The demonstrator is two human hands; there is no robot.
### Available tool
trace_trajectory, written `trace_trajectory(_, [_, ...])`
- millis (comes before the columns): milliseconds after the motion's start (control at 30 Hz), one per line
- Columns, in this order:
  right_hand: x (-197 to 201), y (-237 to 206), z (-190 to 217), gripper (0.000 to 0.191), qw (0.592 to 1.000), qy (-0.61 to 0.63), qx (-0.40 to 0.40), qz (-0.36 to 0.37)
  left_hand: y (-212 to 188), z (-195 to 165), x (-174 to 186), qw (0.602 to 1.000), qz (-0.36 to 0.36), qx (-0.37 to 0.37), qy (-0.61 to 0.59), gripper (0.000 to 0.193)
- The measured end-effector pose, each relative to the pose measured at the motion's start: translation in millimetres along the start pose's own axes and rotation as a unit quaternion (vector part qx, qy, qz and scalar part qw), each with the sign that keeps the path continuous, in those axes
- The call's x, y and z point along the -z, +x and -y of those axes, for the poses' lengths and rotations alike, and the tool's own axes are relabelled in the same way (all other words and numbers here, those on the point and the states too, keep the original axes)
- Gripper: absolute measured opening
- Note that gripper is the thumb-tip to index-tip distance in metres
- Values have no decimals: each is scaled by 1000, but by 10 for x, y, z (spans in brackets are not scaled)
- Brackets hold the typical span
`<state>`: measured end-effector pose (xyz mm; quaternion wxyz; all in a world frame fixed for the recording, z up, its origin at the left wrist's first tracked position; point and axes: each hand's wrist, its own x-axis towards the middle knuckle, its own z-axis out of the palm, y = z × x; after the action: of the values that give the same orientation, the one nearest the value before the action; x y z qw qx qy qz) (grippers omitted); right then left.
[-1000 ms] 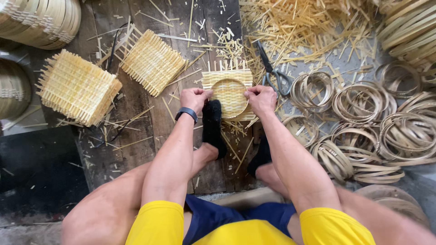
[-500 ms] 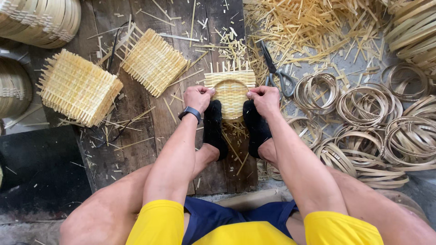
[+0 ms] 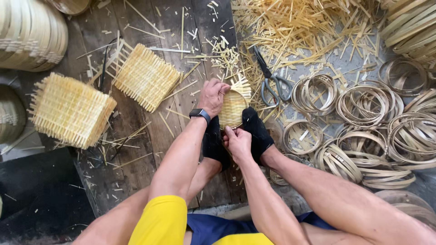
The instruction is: The person weaves small bamboo baskets by placing a circular frame onto a woven square base, bending the base up to form a bowl shape, and trimming the excess bamboo strips with shears. The finished baskets are stacked on the left side of the workspace.
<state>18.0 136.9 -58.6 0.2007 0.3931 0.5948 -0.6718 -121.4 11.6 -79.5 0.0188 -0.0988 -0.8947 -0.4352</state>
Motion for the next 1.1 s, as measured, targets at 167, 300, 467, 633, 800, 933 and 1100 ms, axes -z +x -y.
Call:
trace_trajectory(167, [-90, -6, 86, 31, 996, -68, 35, -35, 57, 78, -114, 998, 10, 66, -13, 24])
trace_trajectory(300, [34, -86, 464, 39, 979, -198, -29, 29, 143, 27, -99, 987, 12, 140, -77, 27])
trace_trajectory(467, [338, 150, 1100, 27, 927, -240, 261, -120, 181, -22, -57, 963, 60, 242, -105, 31])
trace_trajectory(633, [235, 632, 1267, 27, 976, -162, 121, -81, 229, 96, -67, 954, 66, 244, -164, 33])
trace_trajectory(800, [322, 883, 1175, 32, 987, -133, 69, -63, 260, 229, -156, 940, 58, 247, -228, 34])
trace_trajectory(933, [330, 895, 1324, 45, 976, -204, -8, -75, 228, 142, -164, 933, 53, 282, -218, 33])
trace_trajectory(1100, [724, 473, 2180, 39, 871, -475, 128, -10, 101, -123, 152, 956, 105, 159, -221, 38])
